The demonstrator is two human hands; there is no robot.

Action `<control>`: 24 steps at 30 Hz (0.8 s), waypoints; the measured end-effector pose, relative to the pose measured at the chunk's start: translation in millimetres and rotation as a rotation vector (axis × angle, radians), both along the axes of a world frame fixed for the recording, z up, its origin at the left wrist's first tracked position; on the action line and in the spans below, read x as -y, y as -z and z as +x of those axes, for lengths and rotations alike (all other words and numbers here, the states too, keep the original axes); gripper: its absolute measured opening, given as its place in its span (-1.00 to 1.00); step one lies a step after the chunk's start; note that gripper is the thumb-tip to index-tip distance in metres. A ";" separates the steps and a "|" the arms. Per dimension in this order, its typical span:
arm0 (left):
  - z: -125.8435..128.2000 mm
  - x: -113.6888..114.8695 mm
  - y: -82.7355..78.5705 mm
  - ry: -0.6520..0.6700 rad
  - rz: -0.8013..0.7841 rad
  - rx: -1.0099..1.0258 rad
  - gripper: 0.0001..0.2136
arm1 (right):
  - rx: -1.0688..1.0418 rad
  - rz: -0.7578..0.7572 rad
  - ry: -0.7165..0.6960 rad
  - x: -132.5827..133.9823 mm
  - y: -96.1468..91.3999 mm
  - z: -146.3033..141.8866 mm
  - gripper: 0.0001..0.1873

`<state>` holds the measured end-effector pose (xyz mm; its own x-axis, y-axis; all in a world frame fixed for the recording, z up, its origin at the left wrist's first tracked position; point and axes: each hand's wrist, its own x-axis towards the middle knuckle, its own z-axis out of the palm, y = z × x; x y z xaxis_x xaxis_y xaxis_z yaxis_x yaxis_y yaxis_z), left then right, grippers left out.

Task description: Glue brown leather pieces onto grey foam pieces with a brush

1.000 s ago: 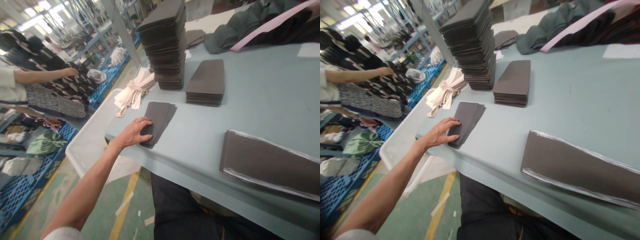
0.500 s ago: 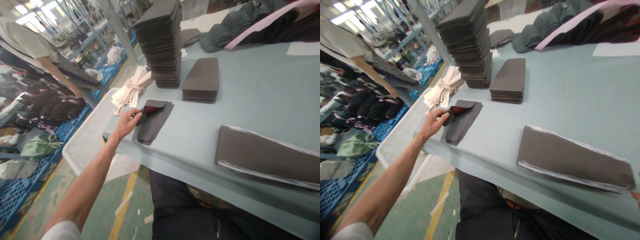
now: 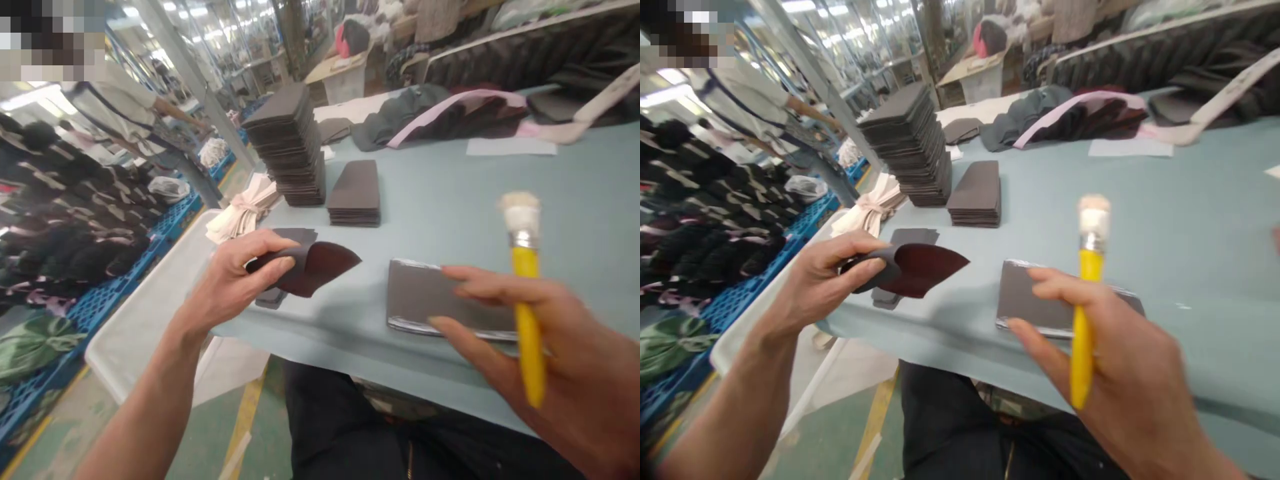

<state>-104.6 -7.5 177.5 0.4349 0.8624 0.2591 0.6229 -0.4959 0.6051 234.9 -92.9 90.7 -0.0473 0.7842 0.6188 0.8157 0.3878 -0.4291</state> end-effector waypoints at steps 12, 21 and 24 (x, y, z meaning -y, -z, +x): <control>81.0 40.7 47.7 0.279 -0.177 0.493 -0.67 | -0.100 -0.124 -0.424 -4.5 -18.5 -30.7 -0.77; 111.5 116.5 153.3 -0.283 -0.799 1.299 -0.11 | -0.492 -0.014 -0.102 14.7 -13.2 -37.9 -0.86; 135.7 130.4 150.9 -0.185 -0.923 1.332 -0.29 | -0.637 -0.012 -0.048 12.6 -8.0 -40.0 -0.89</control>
<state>31.1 -138.0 26.6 0.2174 0.9410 -0.2595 -0.5473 0.3376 0.7658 194.9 -105.4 98.7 0.2914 0.7975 0.5282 0.3809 0.4098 -0.8288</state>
